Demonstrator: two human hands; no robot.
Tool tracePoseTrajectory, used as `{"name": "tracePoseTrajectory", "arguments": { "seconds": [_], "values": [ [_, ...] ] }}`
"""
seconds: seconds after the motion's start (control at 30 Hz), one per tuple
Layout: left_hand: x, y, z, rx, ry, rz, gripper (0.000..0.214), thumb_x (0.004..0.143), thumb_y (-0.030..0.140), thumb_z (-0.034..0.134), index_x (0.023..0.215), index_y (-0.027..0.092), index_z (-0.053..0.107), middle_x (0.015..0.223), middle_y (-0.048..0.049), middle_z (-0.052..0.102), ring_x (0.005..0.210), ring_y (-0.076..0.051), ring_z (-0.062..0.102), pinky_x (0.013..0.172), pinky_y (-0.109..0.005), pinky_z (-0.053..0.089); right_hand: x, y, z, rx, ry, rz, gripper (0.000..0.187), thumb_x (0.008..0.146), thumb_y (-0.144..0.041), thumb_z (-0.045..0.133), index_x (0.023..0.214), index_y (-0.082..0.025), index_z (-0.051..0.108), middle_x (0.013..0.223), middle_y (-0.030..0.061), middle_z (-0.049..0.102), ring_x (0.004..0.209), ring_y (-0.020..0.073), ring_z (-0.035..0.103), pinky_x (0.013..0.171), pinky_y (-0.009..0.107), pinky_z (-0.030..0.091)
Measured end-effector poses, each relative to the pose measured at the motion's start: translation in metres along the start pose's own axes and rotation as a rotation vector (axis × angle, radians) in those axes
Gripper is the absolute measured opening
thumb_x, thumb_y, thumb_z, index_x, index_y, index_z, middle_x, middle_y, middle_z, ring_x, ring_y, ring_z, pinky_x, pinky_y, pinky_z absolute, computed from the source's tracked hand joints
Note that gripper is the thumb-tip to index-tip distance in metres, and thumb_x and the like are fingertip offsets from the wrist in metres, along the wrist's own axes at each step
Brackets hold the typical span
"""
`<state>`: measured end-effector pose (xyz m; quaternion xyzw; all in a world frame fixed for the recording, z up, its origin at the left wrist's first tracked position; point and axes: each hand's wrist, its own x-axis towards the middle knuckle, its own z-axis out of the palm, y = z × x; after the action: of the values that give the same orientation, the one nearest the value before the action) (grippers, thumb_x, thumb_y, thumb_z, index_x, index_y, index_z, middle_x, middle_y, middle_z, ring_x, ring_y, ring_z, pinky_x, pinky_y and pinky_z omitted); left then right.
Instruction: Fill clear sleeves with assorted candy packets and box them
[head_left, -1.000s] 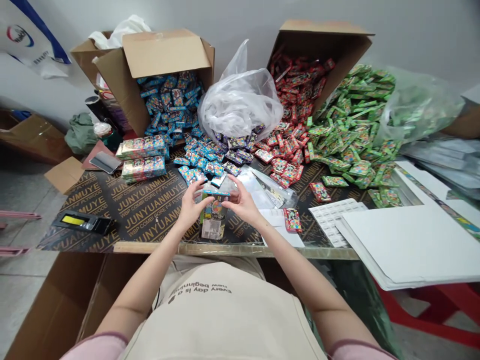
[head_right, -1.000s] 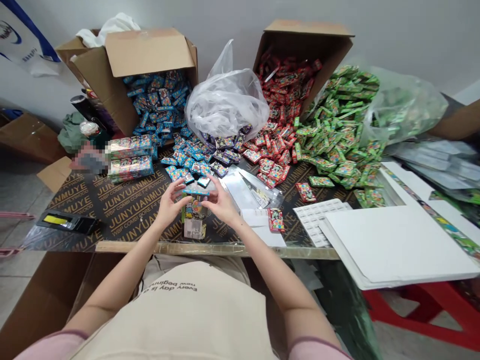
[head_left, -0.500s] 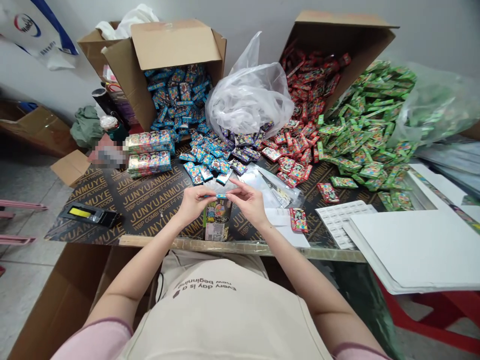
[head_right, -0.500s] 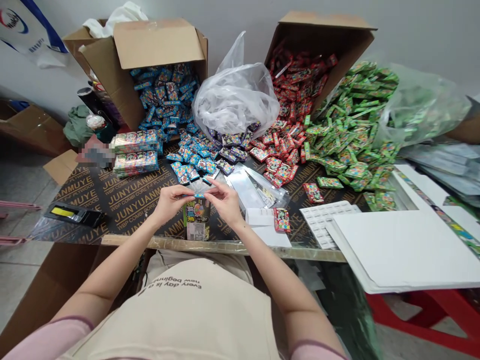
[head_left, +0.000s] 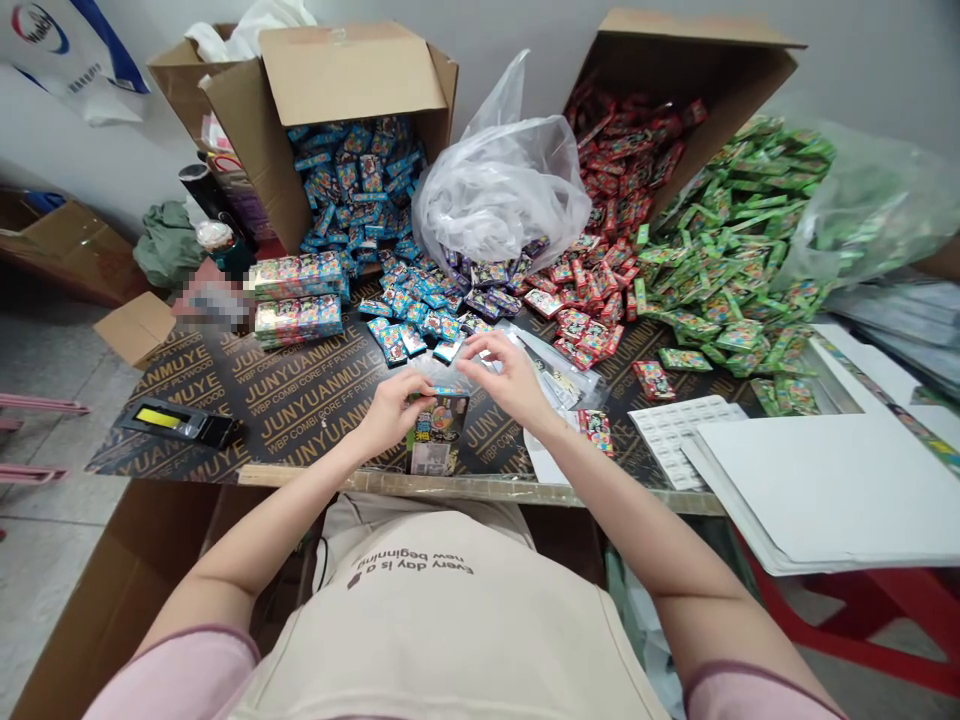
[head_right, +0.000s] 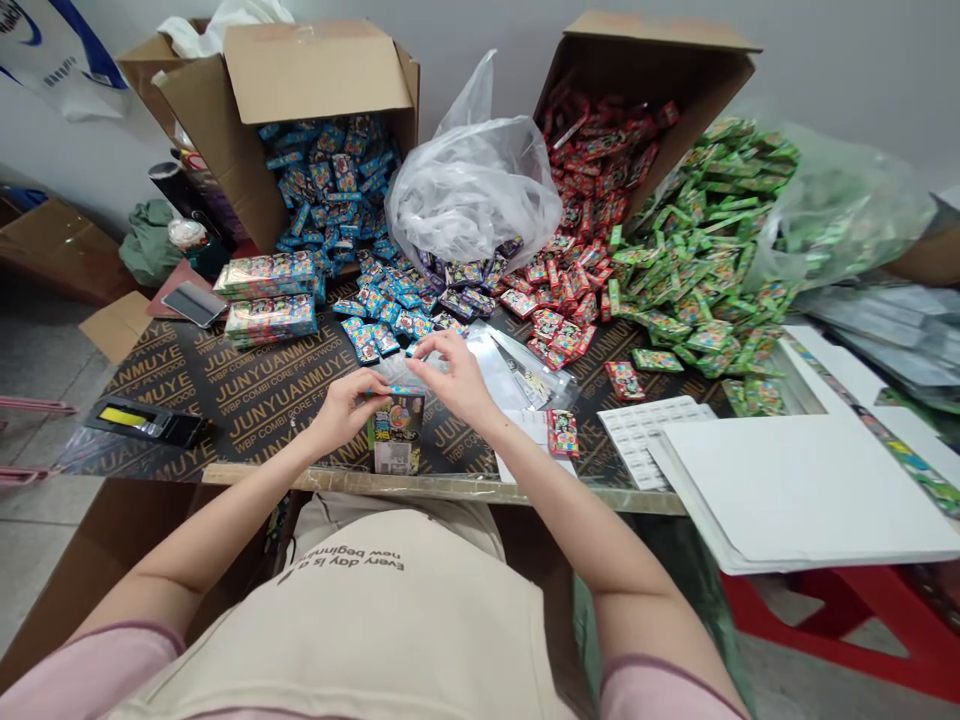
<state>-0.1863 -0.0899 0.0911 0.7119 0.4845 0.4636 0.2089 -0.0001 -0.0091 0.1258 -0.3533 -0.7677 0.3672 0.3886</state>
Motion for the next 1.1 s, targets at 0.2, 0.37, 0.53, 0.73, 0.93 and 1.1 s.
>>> {"name": "tracePoseTrajectory", "arguments": {
  "seconds": [0.2,0.37,0.53,0.73,0.93,1.1],
  "values": [
    [0.0,-0.004,0.004,-0.111,0.041,-0.211,0.004,0.078,0.018,0.067,0.075,0.017,0.065,0.084,-0.0059,0.072,0.079,-0.018,0.067,0.068,-0.028,0.051,0.005,0.005,0.021,0.258,-0.378,0.221,0.028,0.074,-0.043,0.069,0.062,-0.019,0.06,0.064,0.0005,0.061,0.062,0.014,0.054,0.058,0.028,0.042],
    [0.0,-0.001,0.006,-0.115,0.058,-0.231,0.003,0.075,0.02,0.067,0.073,0.017,0.065,0.084,-0.0062,0.072,0.078,-0.018,0.067,0.065,-0.027,0.05,-0.001,0.004,0.028,0.267,-0.298,0.254,0.031,0.072,-0.045,0.071,0.062,-0.019,0.059,0.059,-0.0007,0.059,0.055,0.0115,0.049,0.055,0.026,0.039],
    [0.001,0.003,0.012,-0.055,0.166,-0.244,0.013,0.068,0.022,0.076,0.069,0.017,0.064,0.076,-0.0041,0.071,0.071,-0.017,0.065,0.064,-0.028,0.048,-0.009,0.0,0.031,0.195,-0.179,0.25,0.023,0.072,-0.036,0.071,0.065,-0.019,0.058,0.062,-0.0001,0.06,0.059,0.013,0.053,0.057,0.027,0.04],
    [-0.005,0.005,0.023,-0.153,0.223,-0.357,0.023,0.067,0.021,0.077,0.085,0.018,0.064,0.077,-0.001,0.069,0.071,-0.015,0.064,0.068,-0.027,0.05,-0.013,0.016,0.049,0.655,-0.002,0.72,0.037,0.06,-0.027,0.073,0.089,-0.023,0.052,0.056,-0.0084,0.055,0.05,0.0126,0.052,0.05,0.025,0.039],
    [-0.03,-0.008,0.012,-0.488,0.132,-0.535,0.032,0.071,0.041,0.075,0.088,0.015,0.066,0.083,-0.0052,0.073,0.075,-0.02,0.069,0.07,-0.033,0.056,-0.014,0.042,0.03,0.875,0.101,0.894,0.037,0.074,-0.047,0.066,0.102,-0.027,0.053,0.078,0.0004,0.07,0.068,0.0181,0.066,0.059,0.03,0.05],
    [-0.017,-0.042,-0.069,0.159,0.428,-0.361,0.027,0.082,0.032,0.064,0.106,0.019,0.069,0.103,-0.0064,0.073,0.097,-0.023,0.068,0.092,-0.037,0.052,-0.027,0.075,0.003,0.671,0.288,0.703,0.044,0.071,-0.058,0.069,0.103,-0.031,0.059,0.095,0.0021,0.069,0.082,0.0177,0.066,0.068,0.03,0.052]
  ]
}}
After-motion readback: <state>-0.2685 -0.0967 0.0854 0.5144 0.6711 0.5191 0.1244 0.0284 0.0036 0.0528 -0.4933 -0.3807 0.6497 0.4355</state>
